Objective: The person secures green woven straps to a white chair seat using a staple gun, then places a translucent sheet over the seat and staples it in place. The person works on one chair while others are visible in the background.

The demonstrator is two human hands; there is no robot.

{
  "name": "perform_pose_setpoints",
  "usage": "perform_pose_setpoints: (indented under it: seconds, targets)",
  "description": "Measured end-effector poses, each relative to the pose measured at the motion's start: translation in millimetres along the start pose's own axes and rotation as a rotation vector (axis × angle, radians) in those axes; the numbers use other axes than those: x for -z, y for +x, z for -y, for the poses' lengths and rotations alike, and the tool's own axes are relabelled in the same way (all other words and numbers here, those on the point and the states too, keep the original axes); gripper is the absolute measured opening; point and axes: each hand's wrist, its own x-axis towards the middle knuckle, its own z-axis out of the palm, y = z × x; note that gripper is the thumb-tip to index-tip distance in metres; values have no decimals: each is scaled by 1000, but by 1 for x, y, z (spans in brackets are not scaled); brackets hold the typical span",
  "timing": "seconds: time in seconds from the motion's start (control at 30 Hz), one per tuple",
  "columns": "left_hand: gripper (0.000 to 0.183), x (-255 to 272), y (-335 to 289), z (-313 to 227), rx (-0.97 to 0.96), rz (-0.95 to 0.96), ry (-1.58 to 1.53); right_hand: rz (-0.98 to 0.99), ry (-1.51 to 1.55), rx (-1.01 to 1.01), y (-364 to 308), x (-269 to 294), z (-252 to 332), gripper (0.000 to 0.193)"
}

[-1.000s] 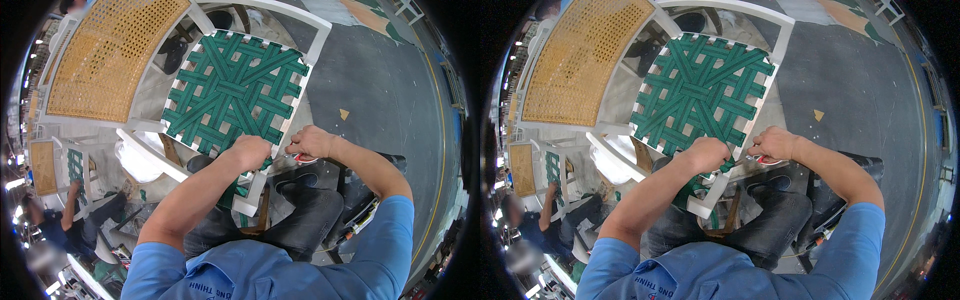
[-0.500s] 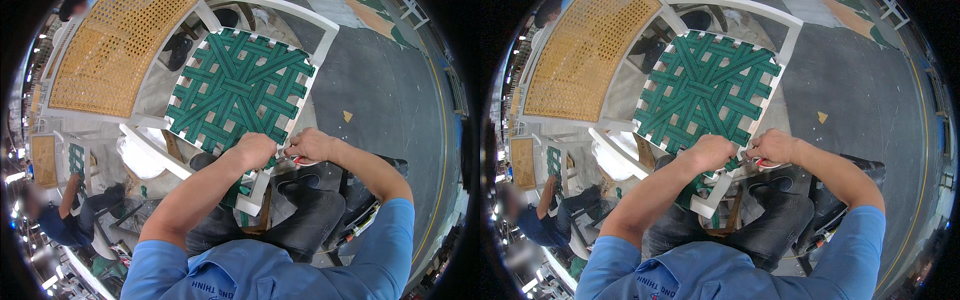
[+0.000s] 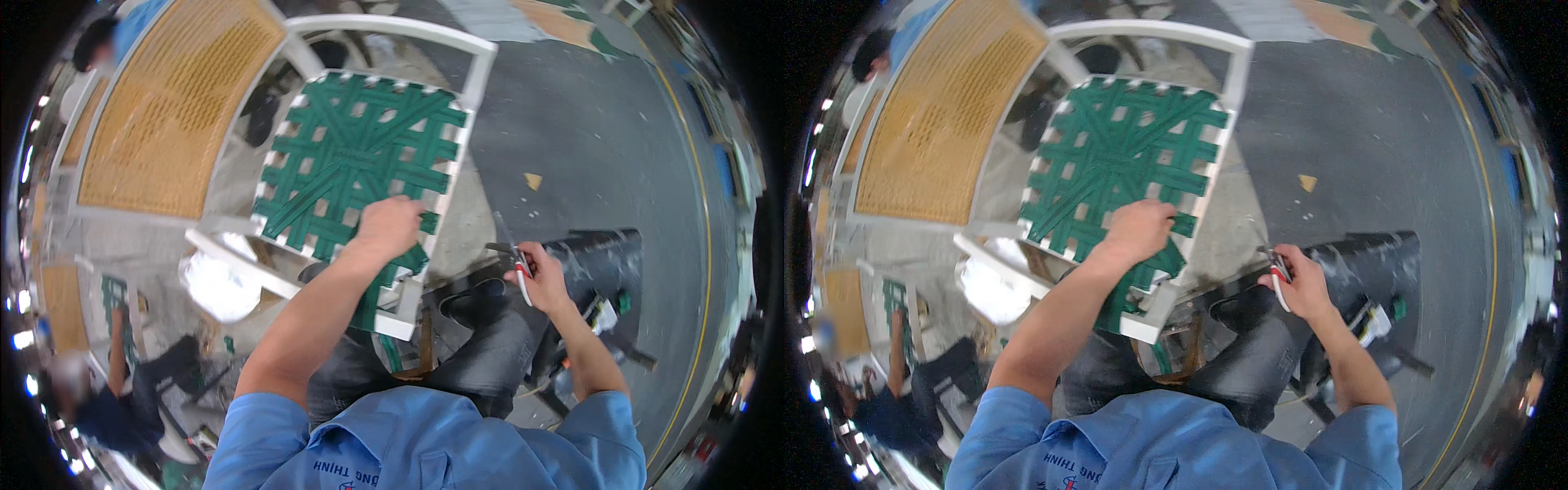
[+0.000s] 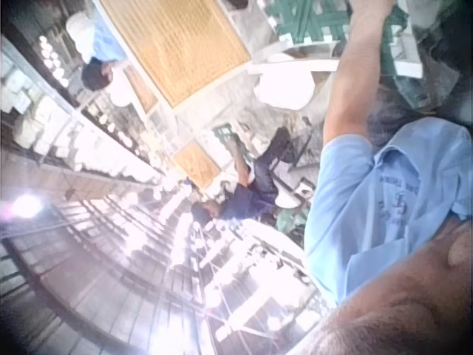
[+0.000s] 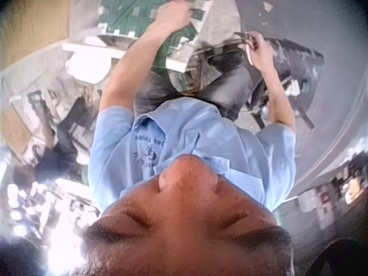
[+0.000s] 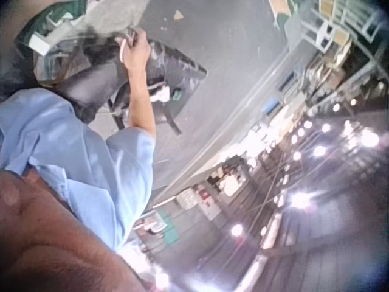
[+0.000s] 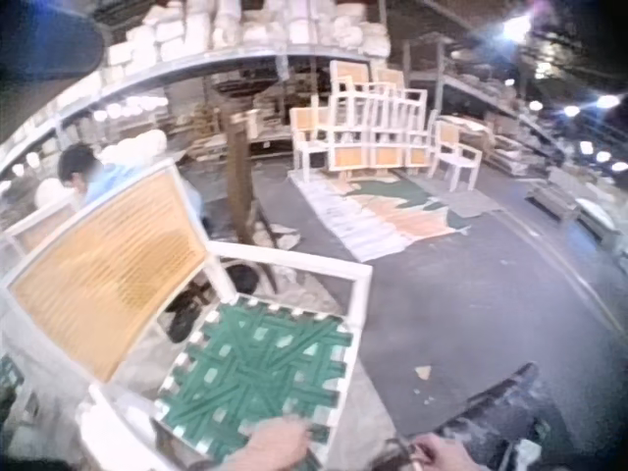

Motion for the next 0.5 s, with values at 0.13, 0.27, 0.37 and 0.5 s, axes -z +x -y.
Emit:
perform_pose_setpoints:
  seconds: [0.13,0.27,0.37,0.5]
  targets:
    - [24,-3,9,-9,-93,-143,-39,-489,311,-246,-115,9,-36,53]
    - [21,5,-5,7,-153,-432,-170,-777,595,-412,-176,5,-37,54]
    - [20,9,-27,-23,-197,-529,-285,-1022,328,-640,-214,14,-80,67]
    - [21,-4,-105,-80,-229,-450,-773,-946,-102,-846,-242,28,-131,61]
